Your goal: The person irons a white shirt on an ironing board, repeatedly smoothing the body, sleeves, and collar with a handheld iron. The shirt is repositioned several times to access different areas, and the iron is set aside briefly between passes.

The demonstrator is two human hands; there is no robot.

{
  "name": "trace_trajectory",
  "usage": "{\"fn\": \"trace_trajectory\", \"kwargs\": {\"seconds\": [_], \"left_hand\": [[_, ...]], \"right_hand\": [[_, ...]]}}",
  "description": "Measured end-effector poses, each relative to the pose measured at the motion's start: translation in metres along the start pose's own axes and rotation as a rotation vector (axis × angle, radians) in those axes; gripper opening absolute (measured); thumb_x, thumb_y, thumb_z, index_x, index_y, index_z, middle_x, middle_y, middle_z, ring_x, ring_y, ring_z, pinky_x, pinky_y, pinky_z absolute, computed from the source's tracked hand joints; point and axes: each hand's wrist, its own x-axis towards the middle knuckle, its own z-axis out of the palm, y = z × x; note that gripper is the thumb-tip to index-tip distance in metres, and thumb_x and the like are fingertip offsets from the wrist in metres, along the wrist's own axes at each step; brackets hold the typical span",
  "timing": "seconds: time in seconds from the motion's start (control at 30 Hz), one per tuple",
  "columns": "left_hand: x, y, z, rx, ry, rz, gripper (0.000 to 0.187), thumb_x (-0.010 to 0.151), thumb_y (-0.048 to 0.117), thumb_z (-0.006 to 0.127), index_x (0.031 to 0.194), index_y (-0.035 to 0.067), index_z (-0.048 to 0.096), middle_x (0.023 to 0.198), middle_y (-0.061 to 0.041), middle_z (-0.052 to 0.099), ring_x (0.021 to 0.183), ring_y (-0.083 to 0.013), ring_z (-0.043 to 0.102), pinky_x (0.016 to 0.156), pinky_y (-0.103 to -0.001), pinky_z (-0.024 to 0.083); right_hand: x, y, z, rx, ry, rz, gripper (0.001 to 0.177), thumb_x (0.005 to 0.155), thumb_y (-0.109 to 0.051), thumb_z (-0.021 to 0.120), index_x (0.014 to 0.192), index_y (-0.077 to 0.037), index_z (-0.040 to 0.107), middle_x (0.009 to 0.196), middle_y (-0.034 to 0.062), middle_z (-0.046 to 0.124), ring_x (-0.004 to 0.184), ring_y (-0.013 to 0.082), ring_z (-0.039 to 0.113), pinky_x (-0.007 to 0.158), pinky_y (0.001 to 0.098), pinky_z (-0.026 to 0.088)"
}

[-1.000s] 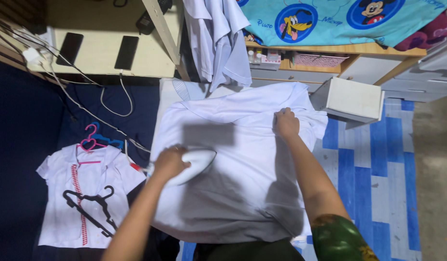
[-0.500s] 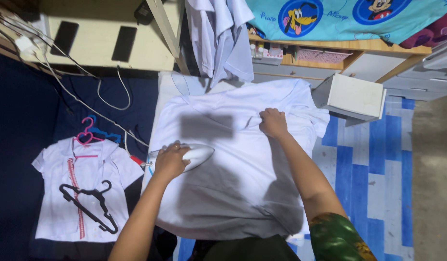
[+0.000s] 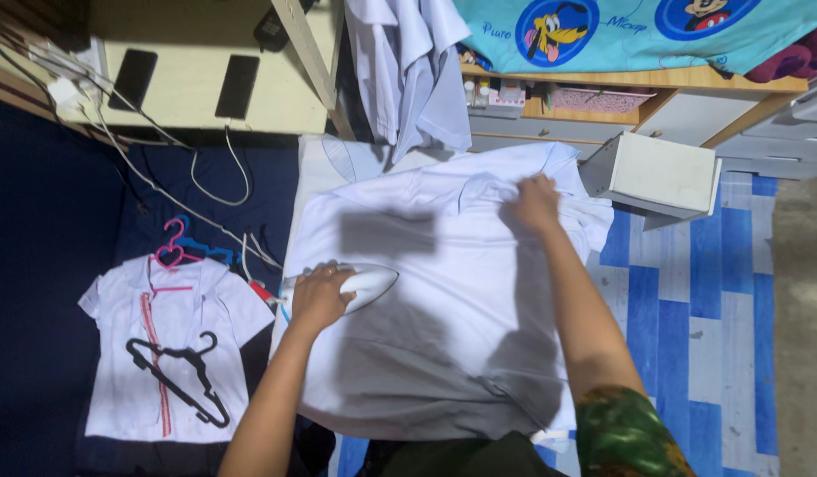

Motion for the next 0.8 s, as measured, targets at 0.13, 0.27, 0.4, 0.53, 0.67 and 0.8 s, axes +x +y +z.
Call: {"fn": "trace_trajectory", "kwargs": {"seconds": [0.13, 0.27, 0.4, 0.53, 0.67, 0.8], "left_hand": [[0.004, 0.002, -0.002, -0.002, 0.007, 0.011, 0.048, 0.074, 0.032, 0.082, 0.120, 0.022, 0.074, 0.131, -0.010, 0.066, 0.128, -0.0293, 0.056, 0.110, -0.053, 0.037], [0.008, 0.012, -0.007, -0.027, -0.115, -0.063, 0.043, 0.079, 0.032, 0.079, 0.121, 0.025, 0.073, 0.128, -0.005, 0.069, 0.126, -0.0250, 0.059, 0.112, -0.048, 0.041], [0.012, 0.015, -0.009, -0.016, 0.027, 0.049, 0.047, 0.072, 0.030, 0.083, 0.116, 0.019, 0.075, 0.126, -0.011, 0.068, 0.123, -0.0300, 0.057, 0.105, -0.053, 0.038], [0.008, 0.014, -0.005, -0.031, -0.008, 0.007, 0.043, 0.074, 0.030, 0.082, 0.116, 0.020, 0.075, 0.124, -0.008, 0.069, 0.122, -0.0274, 0.059, 0.107, -0.051, 0.041], [0.007, 0.011, -0.006, -0.029, 0.018, 0.020, 0.043, 0.074, 0.030, 0.083, 0.116, 0.020, 0.075, 0.123, -0.007, 0.070, 0.122, -0.0269, 0.060, 0.107, -0.051, 0.041], [0.008, 0.013, -0.002, -0.042, 0.039, 0.021, 0.043, 0.072, 0.029, 0.083, 0.114, 0.021, 0.076, 0.125, -0.008, 0.069, 0.122, -0.0270, 0.059, 0.104, -0.050, 0.041]], "right_hand": [[-0.038, 0.017, -0.020, -0.163, -0.132, -0.002, 0.041, 0.075, -0.026, 0.076, 0.115, -0.014, 0.074, 0.122, 0.0147, 0.059, 0.118, 0.0379, 0.051, 0.095, 0.0544, 0.043], [-0.042, 0.015, -0.014, -0.039, -0.047, -0.195, 0.056, 0.071, -0.022, 0.074, 0.127, -0.019, 0.072, 0.116, 0.0145, 0.060, 0.112, 0.0353, 0.053, 0.095, 0.0473, 0.043], [-0.024, -0.014, -0.006, -0.058, -0.055, -0.252, 0.057, 0.070, -0.017, 0.071, 0.127, -0.019, 0.072, 0.113, 0.0118, 0.059, 0.110, 0.0322, 0.052, 0.093, 0.0441, 0.042], [-0.010, -0.023, 0.008, -0.246, -0.029, -0.341, 0.040, 0.073, -0.017, 0.072, 0.113, -0.015, 0.075, 0.115, 0.0094, 0.060, 0.114, 0.0300, 0.052, 0.091, 0.0421, 0.043], [0.000, -0.024, 0.024, -0.366, -0.070, -0.444, 0.026, 0.073, -0.022, 0.071, 0.095, -0.010, 0.075, 0.115, 0.0075, 0.061, 0.114, 0.0274, 0.053, 0.091, 0.0413, 0.043], [0.008, -0.022, 0.021, -0.414, 0.012, -0.447, 0.024, 0.074, -0.024, 0.069, 0.092, -0.009, 0.074, 0.110, 0.0083, 0.062, 0.110, 0.0273, 0.054, 0.088, 0.0431, 0.044]]}}
